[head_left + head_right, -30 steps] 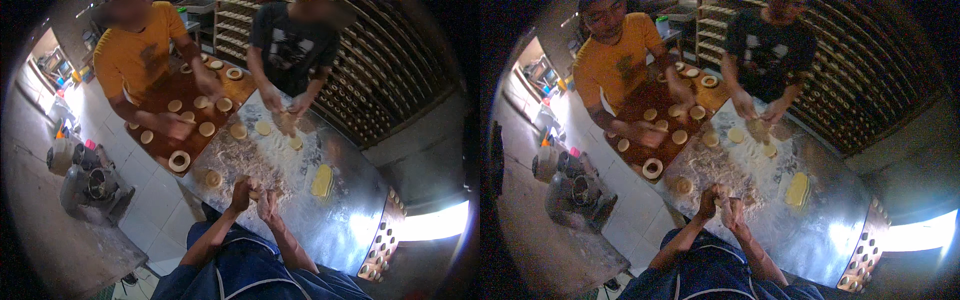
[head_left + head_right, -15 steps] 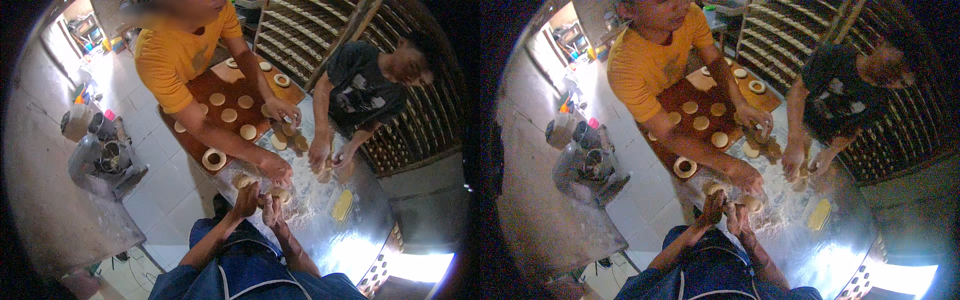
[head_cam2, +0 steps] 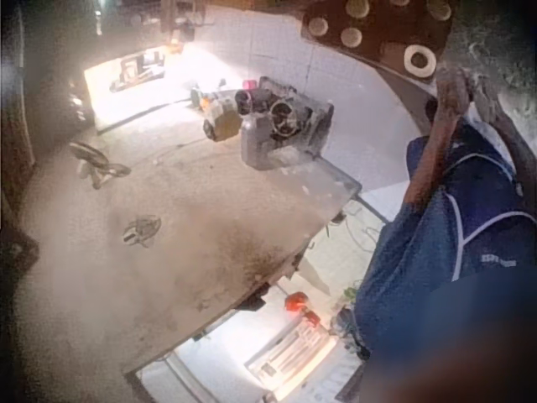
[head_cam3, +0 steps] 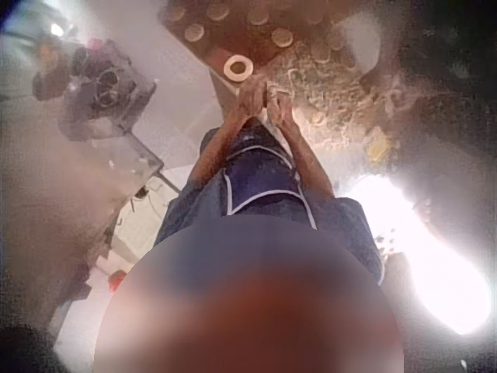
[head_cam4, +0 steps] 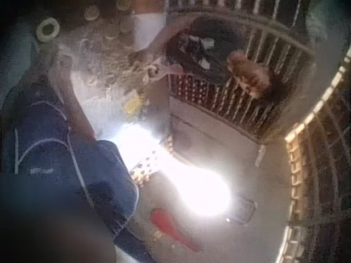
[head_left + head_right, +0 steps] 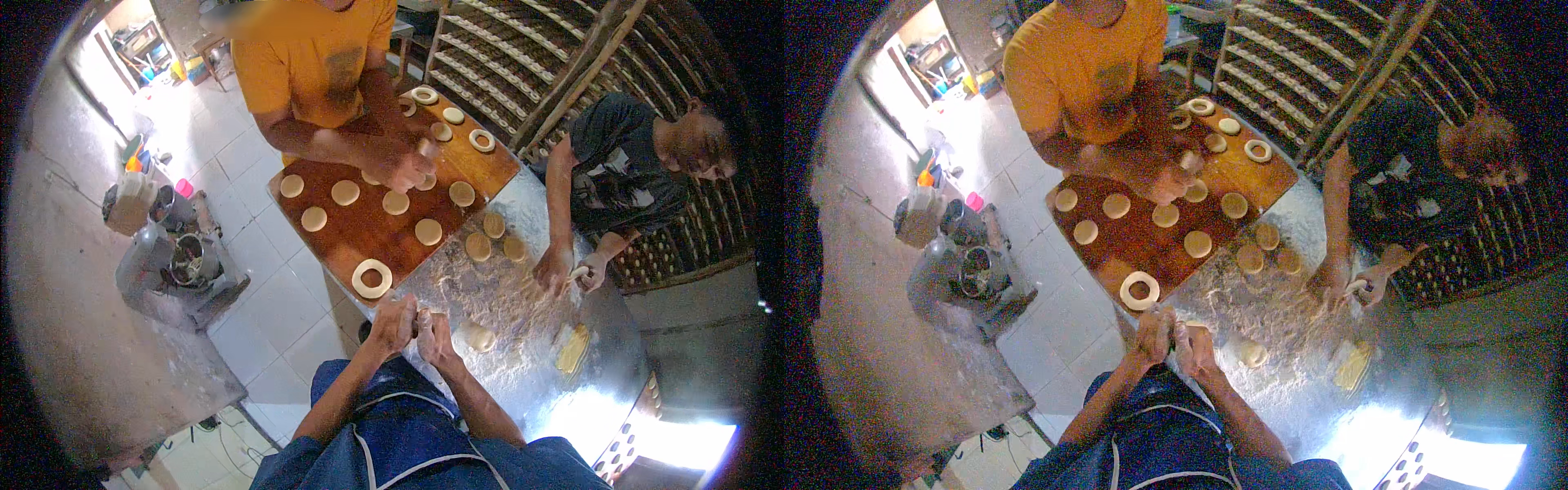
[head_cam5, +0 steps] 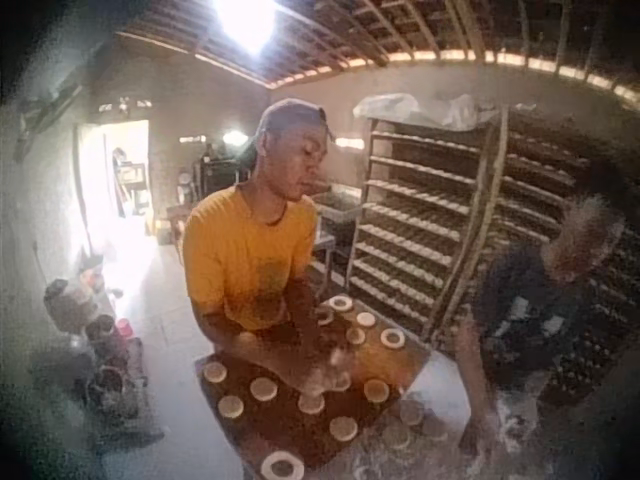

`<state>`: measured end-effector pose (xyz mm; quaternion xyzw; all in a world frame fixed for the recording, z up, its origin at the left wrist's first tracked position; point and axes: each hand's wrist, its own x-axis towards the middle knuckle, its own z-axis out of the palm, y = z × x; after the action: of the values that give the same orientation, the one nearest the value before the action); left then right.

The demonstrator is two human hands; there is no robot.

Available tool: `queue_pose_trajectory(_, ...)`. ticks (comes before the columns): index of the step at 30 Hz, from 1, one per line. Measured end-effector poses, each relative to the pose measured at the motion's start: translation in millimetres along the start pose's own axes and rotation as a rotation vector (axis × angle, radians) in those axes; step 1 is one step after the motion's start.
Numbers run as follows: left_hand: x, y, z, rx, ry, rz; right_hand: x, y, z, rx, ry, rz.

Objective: The person shapes small dough pieces into rings by hand, placing them on a wooden board. Two coworkers assist by arranging the shaped dough on the board and nearby racks.

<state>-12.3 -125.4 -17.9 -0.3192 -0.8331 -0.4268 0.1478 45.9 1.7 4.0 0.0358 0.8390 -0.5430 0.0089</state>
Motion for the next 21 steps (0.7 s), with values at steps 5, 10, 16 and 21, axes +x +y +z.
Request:
queue_pose_trajectory(5, 3, -44, 17, -0.923, 0.156, -0.488, 28, -9, 1, 0.146, -0.008, -0.004)
queue_pose_trajectory(10, 19, -83, 18, -0.929, 0.041, -0.577, 67, -32, -14, 0.269, 0.003, -0.054)
queue_pose_trajectory(16, 98, -80, 15, -0.171, -0.057, -0.795, 127, 0, -33, -0.449, 0.149, 0.196)
queue_pose_trajectory(21, 94, -96, 10, 0.171, -0.116, -0.404, 137, 6, -44, -0.565, 0.2, 0.055)
